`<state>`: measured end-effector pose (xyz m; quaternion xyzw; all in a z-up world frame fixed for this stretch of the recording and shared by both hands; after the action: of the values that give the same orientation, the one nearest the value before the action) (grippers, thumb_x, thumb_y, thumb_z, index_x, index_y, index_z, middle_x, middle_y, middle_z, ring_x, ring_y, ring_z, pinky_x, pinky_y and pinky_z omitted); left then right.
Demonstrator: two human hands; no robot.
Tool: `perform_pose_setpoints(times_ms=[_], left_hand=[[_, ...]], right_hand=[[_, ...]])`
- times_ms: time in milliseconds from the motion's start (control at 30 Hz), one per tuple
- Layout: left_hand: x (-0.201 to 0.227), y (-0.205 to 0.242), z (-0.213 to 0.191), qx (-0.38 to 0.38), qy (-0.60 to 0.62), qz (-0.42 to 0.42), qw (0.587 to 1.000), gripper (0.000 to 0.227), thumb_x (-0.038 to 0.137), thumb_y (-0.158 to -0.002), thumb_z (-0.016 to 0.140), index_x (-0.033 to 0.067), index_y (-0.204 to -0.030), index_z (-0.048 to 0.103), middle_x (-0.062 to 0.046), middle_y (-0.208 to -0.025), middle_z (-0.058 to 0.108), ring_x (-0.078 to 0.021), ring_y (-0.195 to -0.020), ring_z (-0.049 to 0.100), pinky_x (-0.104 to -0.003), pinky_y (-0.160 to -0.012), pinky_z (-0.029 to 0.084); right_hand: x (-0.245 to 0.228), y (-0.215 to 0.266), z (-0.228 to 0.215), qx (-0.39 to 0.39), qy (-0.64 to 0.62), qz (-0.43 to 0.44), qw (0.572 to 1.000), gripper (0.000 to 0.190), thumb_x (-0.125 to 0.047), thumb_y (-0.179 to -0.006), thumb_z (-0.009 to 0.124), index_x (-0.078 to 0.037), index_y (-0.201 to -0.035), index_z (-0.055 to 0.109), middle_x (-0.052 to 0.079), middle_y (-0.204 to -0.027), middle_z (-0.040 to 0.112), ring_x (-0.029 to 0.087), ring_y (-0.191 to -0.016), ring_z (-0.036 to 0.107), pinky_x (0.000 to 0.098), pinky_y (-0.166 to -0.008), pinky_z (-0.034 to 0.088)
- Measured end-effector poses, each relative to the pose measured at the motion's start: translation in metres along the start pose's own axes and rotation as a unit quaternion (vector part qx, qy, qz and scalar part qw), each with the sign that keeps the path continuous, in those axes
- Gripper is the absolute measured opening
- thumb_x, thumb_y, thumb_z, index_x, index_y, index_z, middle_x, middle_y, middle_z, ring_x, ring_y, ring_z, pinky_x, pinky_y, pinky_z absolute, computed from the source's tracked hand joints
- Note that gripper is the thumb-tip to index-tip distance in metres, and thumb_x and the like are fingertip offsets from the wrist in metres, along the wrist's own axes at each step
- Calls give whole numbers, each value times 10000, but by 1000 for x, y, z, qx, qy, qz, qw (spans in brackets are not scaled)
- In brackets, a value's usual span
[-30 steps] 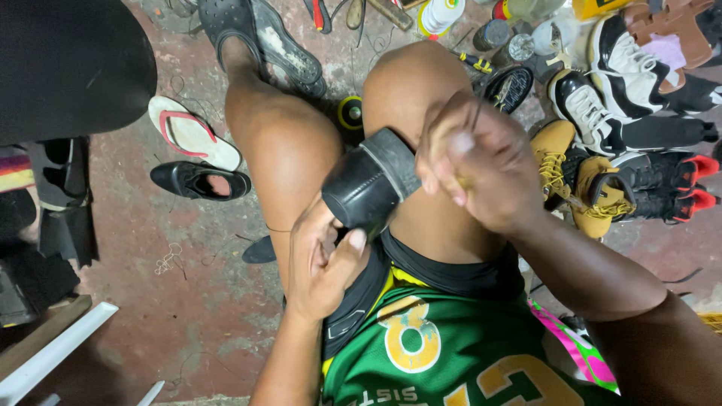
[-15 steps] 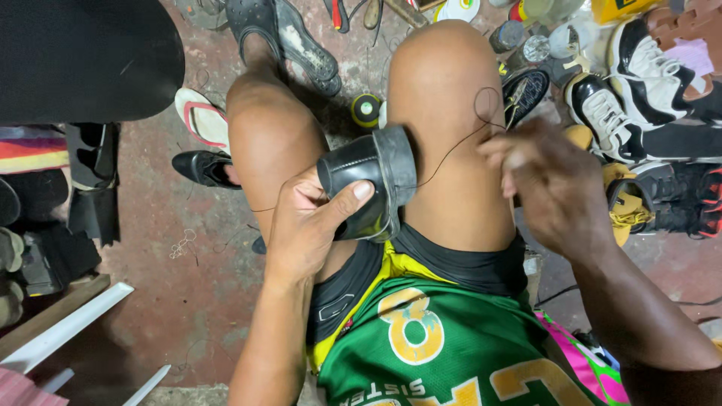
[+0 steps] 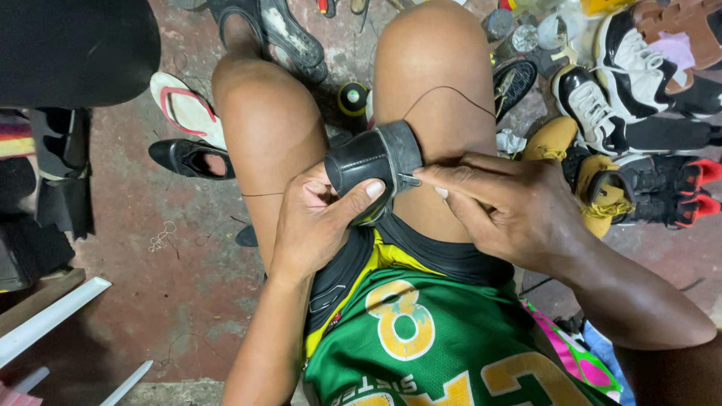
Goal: The person stitches the heel of a black leather shoe by hand using a needle and thread while sitting on the floor.
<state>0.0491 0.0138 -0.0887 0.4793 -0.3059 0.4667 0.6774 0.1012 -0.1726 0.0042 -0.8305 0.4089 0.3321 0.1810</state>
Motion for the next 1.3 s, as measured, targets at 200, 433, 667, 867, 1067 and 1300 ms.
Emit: perform_pose_setpoints(times_ms=[200, 433, 667, 867, 1067, 1300], left_hand=[[3, -1, 2, 3, 0, 8, 1000, 205, 51, -974, 725, -20, -1166, 720, -29, -1079, 752, -73, -936, 667, -261, -866, 561], [5, 0, 2, 28, -93, 3, 995, 144, 65, -949, 762, -8, -1073, 749, 4, -955, 752, -45, -828, 640, -232, -758, 549], [14, 3, 10, 47, -176, 40, 983, 128, 88, -913, 798, 1, -999, 761, 32, -886, 750, -15, -784, 610, -209, -715, 531], [11, -4, 5, 55, -204, 12, 977, 114, 94, -896, 817, 1, -944, 774, 30, -811, 729, -25, -717, 592, -215, -648, 515], [16, -2, 4, 31, -181, 49, 982, 174, 90, -888, 821, 16, -1032, 759, 26, -902, 747, -26, -788, 613, -218, -716, 525], [17, -1, 3, 39, -204, 82, 975, 223, 112, -872, 845, 27, -1049, 740, 13, -937, 761, -32, -821, 653, -223, -764, 549]], right_hand=[[0, 0, -3, -20, 37, 18, 999, 319, -38, -881, 696, -119, -1184, 753, 88, -1032, 762, 284, -761, 727, 361, -638, 577], [-12, -2, -11, -25, 85, -23, 996, 347, -37, -859, 688, -95, -1197, 739, 79, -1023, 750, 284, -729, 713, 378, -583, 549], [-14, 2, -8, -164, 220, 11, 962, 530, -144, -787, 678, -97, -1315, 686, 59, -946, 693, 224, -586, 654, 391, -411, 484], [1, -25, 1, -194, 202, -37, 959, 343, -131, -774, 682, -124, -1116, 711, 55, -881, 712, 252, -645, 713, 428, -450, 528], [23, -39, -10, -159, 111, -103, 976, 108, -201, -877, 720, -135, -961, 710, 25, -731, 683, 255, -626, 687, 397, -546, 511], [30, -40, -7, -132, 150, -138, 970, 220, -263, -871, 800, -127, -778, 653, 21, -574, 580, 234, -500, 613, 398, -498, 463]])
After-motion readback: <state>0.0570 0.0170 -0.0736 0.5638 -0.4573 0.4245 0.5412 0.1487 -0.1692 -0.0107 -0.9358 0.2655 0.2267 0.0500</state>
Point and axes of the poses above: each hand's wrist, its own y-axis away from the middle knuckle, its own z-axis out of the palm, x = y × z, the point moved 6 cm from there along -y, towards the middle knuckle
